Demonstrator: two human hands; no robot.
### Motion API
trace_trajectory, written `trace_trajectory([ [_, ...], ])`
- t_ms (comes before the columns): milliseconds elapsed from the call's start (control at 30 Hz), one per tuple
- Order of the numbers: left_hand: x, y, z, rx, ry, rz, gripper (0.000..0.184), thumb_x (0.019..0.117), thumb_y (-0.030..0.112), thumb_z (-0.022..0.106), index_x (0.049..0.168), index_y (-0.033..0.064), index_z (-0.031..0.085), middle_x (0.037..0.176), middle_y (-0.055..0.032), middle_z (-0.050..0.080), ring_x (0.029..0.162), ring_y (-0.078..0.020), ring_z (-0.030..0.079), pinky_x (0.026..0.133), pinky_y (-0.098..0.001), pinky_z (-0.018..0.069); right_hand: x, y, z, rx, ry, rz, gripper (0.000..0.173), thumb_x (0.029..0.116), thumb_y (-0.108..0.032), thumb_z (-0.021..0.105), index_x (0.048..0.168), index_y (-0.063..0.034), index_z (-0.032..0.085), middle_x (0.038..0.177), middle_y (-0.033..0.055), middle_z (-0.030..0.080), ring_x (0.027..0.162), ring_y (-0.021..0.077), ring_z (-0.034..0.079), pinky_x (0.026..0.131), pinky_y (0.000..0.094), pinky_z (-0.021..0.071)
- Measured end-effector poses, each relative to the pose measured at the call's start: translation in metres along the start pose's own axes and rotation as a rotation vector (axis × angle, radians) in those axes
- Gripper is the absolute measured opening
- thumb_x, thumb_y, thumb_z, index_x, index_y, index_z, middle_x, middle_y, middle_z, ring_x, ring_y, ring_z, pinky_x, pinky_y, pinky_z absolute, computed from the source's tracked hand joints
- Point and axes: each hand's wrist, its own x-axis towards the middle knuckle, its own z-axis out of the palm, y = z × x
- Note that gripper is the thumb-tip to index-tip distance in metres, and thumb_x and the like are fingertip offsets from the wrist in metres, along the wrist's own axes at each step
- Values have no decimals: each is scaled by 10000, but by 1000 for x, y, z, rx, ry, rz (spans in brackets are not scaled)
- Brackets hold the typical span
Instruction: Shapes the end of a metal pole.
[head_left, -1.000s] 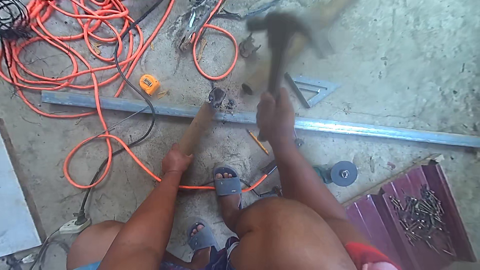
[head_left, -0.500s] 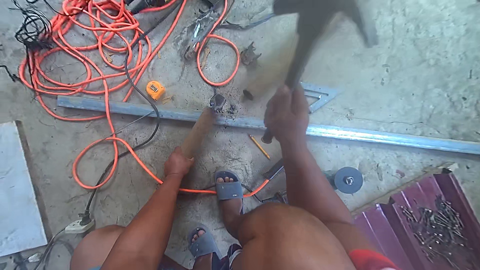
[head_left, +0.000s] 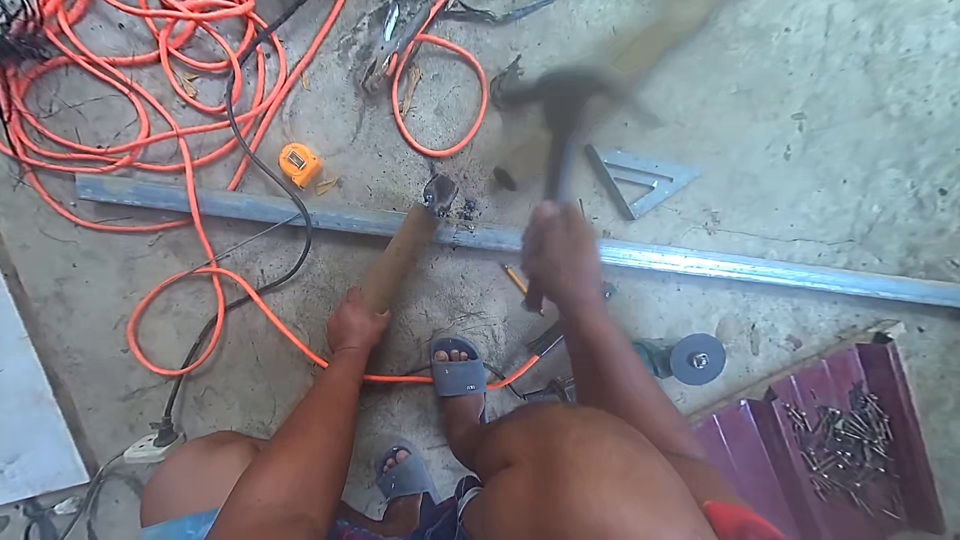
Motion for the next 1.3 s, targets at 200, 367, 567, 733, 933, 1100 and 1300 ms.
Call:
trace_trajectory([
  [200,2,-3,2,3,2,14,781,840,556,750,1418,75,537,1255,-197,691,1148,-382,686,941,-612,537,3,43,28,-17,179,-63,348,1126,-293,297,1160,15,455,666,-15,462,527,107,505,536,326,513],
  [367,-2,0,-4,-2,-22,-2,777,860,548,743,1434,72,524,1302,-199,672,1186,-377,671,965,-610,531,21,26,10,-101,-77,341,395,1125,-388,372,1214,-43,541,694,5,502,510,130,490,502,340,490],
  [567,-2,1,3,-19,23,4,773,848,522,776,1419,64,527,1284,-211,673,1162,-396,675,949,-612,535,21,-38,-26,214,410,-523,221,1139,-225,246,1000,-118,381,599,-74,436,459,88,495,466,314,540],
  [733,-6,-3,9,-12,28,4,776,845,518,762,1425,63,517,1313,-214,658,1163,-400,675,941,-607,544,12,49,30,-243,-155,333,412,1125,-388,381,1318,-43,496,737,42,512,541,161,508,519,369,494],
  [933,-5,-2,4,-8,14,-2,740,863,518,753,1406,62,541,1308,-203,668,1174,-380,677,955,-593,541,19,-60,-35,85,141,-210,266,1121,-267,313,1033,-96,498,629,-81,480,483,59,494,487,268,513],
  [1100,-4,-5,11,-44,44,10,738,852,490,782,1389,48,537,1298,-223,658,1150,-406,676,932,-615,542,13,17,21,124,230,-79,382,1141,-296,201,1028,-31,452,630,-30,428,505,91,482,520,306,501],
  [1300,-4,-4,6,-19,12,-3,715,875,499,749,1397,55,542,1326,-196,657,1186,-375,670,967,-580,539,24,-14,-3,44,-126,291,269,1123,-298,375,1153,-86,537,665,-65,491,462,47,437,442,235,445],
])
